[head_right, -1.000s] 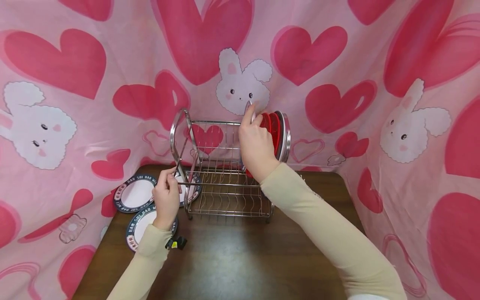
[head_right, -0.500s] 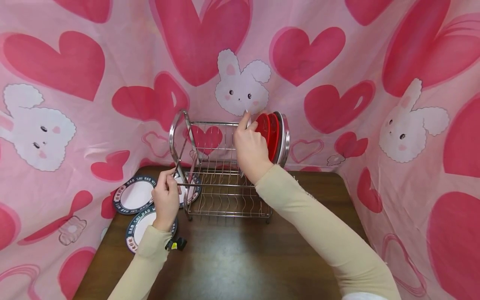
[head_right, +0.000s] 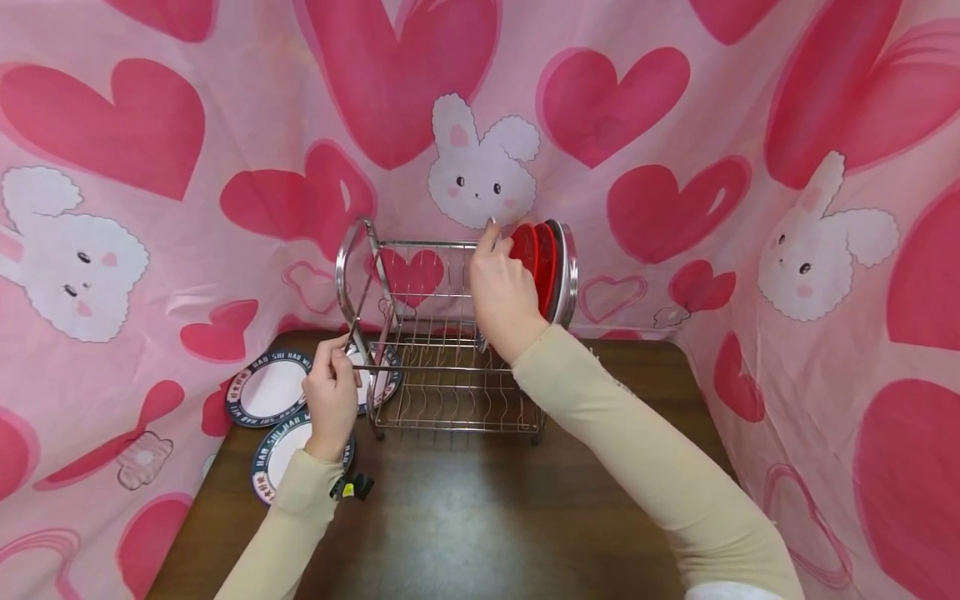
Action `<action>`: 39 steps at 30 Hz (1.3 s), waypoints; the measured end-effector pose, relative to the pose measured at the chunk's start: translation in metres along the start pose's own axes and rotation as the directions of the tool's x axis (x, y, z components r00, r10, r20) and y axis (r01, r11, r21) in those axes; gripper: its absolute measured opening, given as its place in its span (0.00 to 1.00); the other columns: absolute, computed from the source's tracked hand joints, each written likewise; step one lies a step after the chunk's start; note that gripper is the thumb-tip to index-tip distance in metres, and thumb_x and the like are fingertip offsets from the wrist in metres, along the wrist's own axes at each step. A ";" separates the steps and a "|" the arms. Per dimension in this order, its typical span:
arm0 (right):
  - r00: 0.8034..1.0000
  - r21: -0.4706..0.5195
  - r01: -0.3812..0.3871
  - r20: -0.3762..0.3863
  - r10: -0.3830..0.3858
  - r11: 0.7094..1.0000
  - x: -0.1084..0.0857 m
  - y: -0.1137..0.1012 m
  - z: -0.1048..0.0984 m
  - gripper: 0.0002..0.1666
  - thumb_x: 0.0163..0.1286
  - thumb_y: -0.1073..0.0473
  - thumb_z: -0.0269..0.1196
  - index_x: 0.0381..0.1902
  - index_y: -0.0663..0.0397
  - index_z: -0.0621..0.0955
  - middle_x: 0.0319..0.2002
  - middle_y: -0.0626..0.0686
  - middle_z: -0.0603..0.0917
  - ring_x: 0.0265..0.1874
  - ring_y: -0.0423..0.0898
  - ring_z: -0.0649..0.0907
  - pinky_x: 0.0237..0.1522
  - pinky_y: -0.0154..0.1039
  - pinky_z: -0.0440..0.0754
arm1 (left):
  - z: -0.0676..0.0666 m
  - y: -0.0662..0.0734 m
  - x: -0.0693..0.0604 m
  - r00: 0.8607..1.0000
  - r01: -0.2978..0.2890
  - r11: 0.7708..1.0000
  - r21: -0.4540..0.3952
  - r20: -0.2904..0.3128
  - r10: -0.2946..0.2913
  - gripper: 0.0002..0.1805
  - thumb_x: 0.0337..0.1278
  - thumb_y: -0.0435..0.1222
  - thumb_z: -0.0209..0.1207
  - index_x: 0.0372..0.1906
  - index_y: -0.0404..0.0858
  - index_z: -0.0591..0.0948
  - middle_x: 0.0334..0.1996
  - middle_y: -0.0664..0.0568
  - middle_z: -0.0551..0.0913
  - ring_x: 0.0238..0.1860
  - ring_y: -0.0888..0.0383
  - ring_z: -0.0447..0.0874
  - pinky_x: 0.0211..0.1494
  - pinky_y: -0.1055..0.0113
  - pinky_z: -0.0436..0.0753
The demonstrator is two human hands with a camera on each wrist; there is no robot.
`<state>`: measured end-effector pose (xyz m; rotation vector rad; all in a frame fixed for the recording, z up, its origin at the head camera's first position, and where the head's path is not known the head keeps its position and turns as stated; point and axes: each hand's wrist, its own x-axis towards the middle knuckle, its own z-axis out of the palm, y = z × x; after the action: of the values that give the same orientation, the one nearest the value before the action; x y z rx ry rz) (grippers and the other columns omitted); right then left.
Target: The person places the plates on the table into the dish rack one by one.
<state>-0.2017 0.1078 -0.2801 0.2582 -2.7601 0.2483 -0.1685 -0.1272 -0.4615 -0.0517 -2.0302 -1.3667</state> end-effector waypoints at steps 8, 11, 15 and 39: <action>1.000 -0.026 -0.012 -0.004 0.012 1.000 0.004 0.001 -0.009 0.26 0.80 0.67 0.49 0.69 0.81 0.68 0.52 0.74 0.81 0.37 0.67 0.89 0.39 0.58 0.88 | 0.001 -0.003 0.000 1.000 -0.001 1.000 0.009 -0.014 0.001 0.17 0.75 0.31 0.47 0.55 0.35 0.84 0.15 0.52 0.71 0.14 0.68 0.63 0.18 0.69 0.63; 1.000 -0.045 -0.011 0.002 0.011 0.999 0.005 0.002 -0.010 0.26 0.81 0.67 0.48 0.68 0.82 0.68 0.52 0.74 0.81 0.38 0.66 0.89 0.40 0.58 0.88 | 0.001 -0.002 0.000 1.000 0.003 1.000 0.014 -0.016 -0.002 0.17 0.75 0.32 0.47 0.55 0.36 0.85 0.14 0.53 0.70 0.13 0.69 0.61 0.17 0.69 0.62; 1.000 -0.070 -0.006 -0.006 0.005 0.998 0.004 0.002 -0.010 0.24 0.81 0.67 0.49 0.67 0.82 0.70 0.50 0.74 0.82 0.36 0.66 0.89 0.39 0.58 0.88 | 0.000 -0.002 0.000 1.000 0.012 1.000 0.009 -0.009 -0.012 0.17 0.76 0.32 0.47 0.56 0.36 0.84 0.14 0.53 0.69 0.12 0.69 0.61 0.16 0.69 0.62; 0.999 -0.061 -0.049 -0.022 0.047 0.997 0.005 0.012 -0.014 0.17 0.80 0.69 0.48 0.54 0.80 0.77 0.43 0.70 0.80 0.37 0.68 0.88 0.37 0.60 0.87 | 0.001 -0.003 -0.001 1.000 0.012 1.000 0.001 -0.008 -0.012 0.17 0.76 0.32 0.47 0.56 0.36 0.84 0.14 0.52 0.72 0.13 0.68 0.65 0.17 0.70 0.65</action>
<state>-0.2037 0.1220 -0.2670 0.1725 -2.7509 0.1767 -0.1698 -0.1275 -0.4645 -0.0335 -2.0277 -1.3716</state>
